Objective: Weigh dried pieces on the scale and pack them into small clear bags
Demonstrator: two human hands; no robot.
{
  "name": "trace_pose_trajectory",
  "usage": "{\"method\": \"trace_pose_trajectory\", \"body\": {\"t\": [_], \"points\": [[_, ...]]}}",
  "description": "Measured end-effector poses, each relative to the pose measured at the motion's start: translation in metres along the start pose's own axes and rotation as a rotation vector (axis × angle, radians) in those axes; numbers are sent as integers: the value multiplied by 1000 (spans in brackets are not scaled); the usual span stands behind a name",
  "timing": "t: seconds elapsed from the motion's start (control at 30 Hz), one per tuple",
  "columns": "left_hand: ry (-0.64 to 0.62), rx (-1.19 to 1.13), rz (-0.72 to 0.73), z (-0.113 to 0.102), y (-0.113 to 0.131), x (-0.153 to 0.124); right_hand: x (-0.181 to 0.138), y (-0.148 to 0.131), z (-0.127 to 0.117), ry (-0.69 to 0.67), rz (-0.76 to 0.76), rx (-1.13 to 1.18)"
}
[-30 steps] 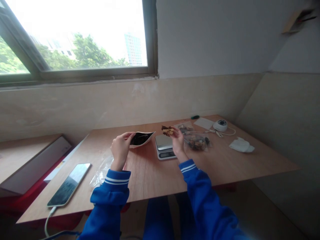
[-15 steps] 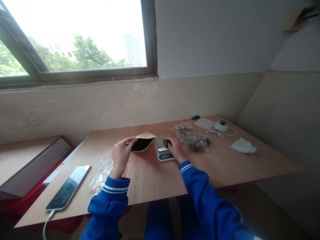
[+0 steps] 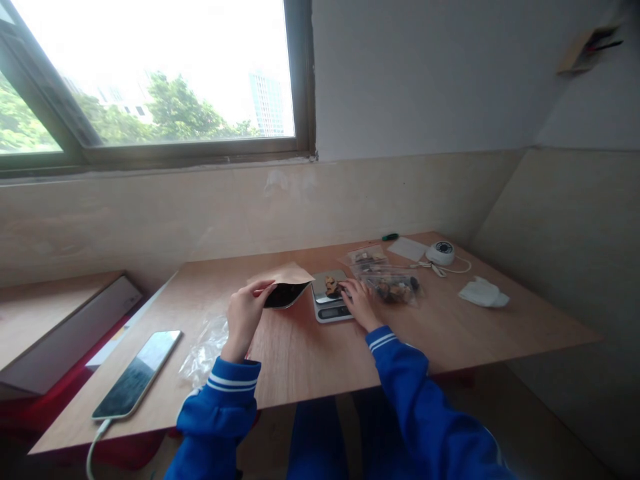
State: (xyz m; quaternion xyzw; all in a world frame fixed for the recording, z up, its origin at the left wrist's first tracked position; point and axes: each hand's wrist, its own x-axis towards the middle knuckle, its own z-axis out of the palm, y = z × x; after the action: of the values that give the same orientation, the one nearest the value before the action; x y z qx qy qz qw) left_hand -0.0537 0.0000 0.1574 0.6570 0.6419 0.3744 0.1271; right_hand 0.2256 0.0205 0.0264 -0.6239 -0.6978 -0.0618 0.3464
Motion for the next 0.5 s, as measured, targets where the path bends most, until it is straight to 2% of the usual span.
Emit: {"method": "trace_pose_trajectory", "body": {"t": [0.13,0.23,0.37,0.5], "points": [[4,11,14,0,-1,0,5,0,-4,0,56,-40],[5,-9,32,2,-3,-1,4,-16,-13,80,23,83],[1,-43,53,8,-4,-3,-8,-68,-36,134,-205,404],[-7,-28,58,13,-4,-6,-14,-125,-48,-27,-466,517]]}}
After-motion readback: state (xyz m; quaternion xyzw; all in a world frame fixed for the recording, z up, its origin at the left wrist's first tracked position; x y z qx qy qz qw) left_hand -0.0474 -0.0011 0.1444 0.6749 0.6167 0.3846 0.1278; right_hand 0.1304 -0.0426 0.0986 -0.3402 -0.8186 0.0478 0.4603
